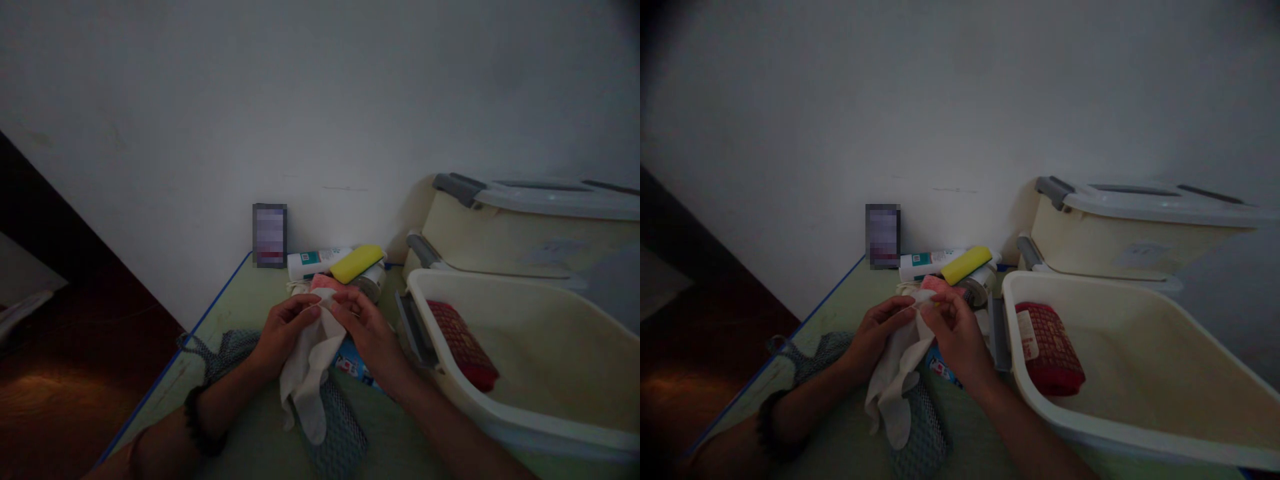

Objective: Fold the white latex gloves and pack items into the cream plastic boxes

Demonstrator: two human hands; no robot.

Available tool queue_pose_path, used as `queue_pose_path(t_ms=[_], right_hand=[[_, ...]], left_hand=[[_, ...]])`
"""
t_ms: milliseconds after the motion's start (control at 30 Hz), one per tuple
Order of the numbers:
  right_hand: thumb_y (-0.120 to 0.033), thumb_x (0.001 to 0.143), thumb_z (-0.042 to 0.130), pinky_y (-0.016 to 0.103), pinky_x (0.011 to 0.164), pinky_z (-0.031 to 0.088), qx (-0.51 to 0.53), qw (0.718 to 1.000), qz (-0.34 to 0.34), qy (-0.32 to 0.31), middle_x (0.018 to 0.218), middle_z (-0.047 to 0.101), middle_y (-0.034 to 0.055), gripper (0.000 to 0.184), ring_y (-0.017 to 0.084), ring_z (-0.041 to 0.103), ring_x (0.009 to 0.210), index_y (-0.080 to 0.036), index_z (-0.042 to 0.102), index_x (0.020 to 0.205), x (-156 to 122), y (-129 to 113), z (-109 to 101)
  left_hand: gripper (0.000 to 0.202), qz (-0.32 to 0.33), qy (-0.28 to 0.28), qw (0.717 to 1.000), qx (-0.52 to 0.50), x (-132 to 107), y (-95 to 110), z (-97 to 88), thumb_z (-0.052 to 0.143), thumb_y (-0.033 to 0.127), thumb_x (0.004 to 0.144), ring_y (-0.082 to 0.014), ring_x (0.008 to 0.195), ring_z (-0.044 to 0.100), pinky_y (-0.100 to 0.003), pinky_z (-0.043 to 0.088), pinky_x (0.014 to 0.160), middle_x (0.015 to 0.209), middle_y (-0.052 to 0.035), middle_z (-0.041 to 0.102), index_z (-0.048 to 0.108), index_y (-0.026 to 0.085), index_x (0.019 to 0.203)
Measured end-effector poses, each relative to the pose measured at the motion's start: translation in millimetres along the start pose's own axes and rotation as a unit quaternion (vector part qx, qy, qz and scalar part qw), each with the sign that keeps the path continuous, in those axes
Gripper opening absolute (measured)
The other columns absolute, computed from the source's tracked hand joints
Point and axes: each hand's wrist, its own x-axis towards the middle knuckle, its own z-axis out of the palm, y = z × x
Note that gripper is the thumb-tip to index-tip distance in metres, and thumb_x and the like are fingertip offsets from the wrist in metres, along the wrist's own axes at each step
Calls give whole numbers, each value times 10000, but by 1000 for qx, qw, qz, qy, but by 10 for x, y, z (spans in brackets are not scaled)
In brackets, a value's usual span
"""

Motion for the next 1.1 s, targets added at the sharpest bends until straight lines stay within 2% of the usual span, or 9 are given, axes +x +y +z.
queue_pose_path(t_ms=[167, 300, 433, 500, 700, 767, 900, 1000, 1100], right_hand=[[-286, 686, 699, 261, 581, 382, -23, 1000, -14, -12, 661, 532, -57, 272, 116, 497, 613, -210, 523, 878, -10, 30, -1], [-205, 676, 646, 264, 578, 386, -26, 1000, -9, -6, 680, 550, -50, 239, 125, 507, 622, -216, 533, 887, -17, 34, -5], [-238, 699, 542, 297, 704, 411, -14, 999, -10, 30, 857, 613, 6, 252, 169, 551, 821, -214, 577, 947, -3, 32, -10], [-270, 708, 512, 311, 758, 399, -11, 999, -9, 47, 916, 624, 24, 233, 189, 540, 894, -209, 607, 912, -1, 41, -17], [-278, 736, 509, 295, 718, 374, -42, 996, -26, 72, 774, 569, 0, 107, 177, 496, 789, -216, 588, 698, -61, 18, -6], [-254, 706, 550, 293, 730, 380, -49, 996, -34, 71, 798, 558, -4, 43, 173, 492, 794, -218, 572, 715, -65, 8, 2], [-218, 641, 627, 310, 740, 413, -46, 997, -37, 51, 859, 574, 4, 188, 182, 516, 819, -218, 539, 808, -43, 27, 8], [-243, 685, 590, 308, 718, 426, -39, 997, -45, 41, 839, 573, 2, 145, 178, 525, 803, -218, 523, 811, -44, 41, 10], [-256, 720, 550, 279, 696, 419, -35, 996, -61, 61, 849, 555, -14, 88, 161, 516, 801, -232, 493, 783, -66, 27, 15]], left_hand=[[172, 8, 11, 1000, 23, -11, 19, 10, 749, 260, 604, -159, 657, 599, -258, 443, 615, 748, -27, 709, 736, 171, 751], [157, 12, 8, 1000, 25, -13, 23, 13, 743, 255, 608, -166, 686, 603, -259, 450, 640, 762, -27, 708, 730, 166, 737], [169, 26, 22, 999, 3, 8, 4, 9, 705, 286, 667, -129, 647, 574, -220, 437, 594, 737, 20, 667, 669, 188, 799], [174, 27, 36, 999, -12, 19, -4, 10, 680, 294, 697, -110, 615, 558, -201, 429, 569, 723, 48, 644, 615, 209, 835], [208, 23, 53, 998, -14, 28, 6, 29, 618, 331, 765, -137, 654, 603, -219, 455, 587, 757, 54, 650, 532, 238, 930], [218, 25, 43, 999, -12, 25, 9, 30, 622, 332, 766, -146, 689, 617, -221, 461, 595, 785, 44, 662, 544, 235, 946], [236, 30, 26, 999, -14, 22, -9, 13, 668, 348, 733, -158, 741, 630, -215, 464, 601, 827, 19, 679, 571, 218, 906], [243, 34, 33, 999, -11, 23, -27, 3, 689, 356, 719, -163, 778, 634, -214, 468, 627, 853, 7, 690, 595, 215, 894], [268, 41, 41, 998, -19, 31, -33, 1, 701, 338, 709, -164, 803, 635, -229, 477, 692, 891, 2, 699, 623, 219, 936]])
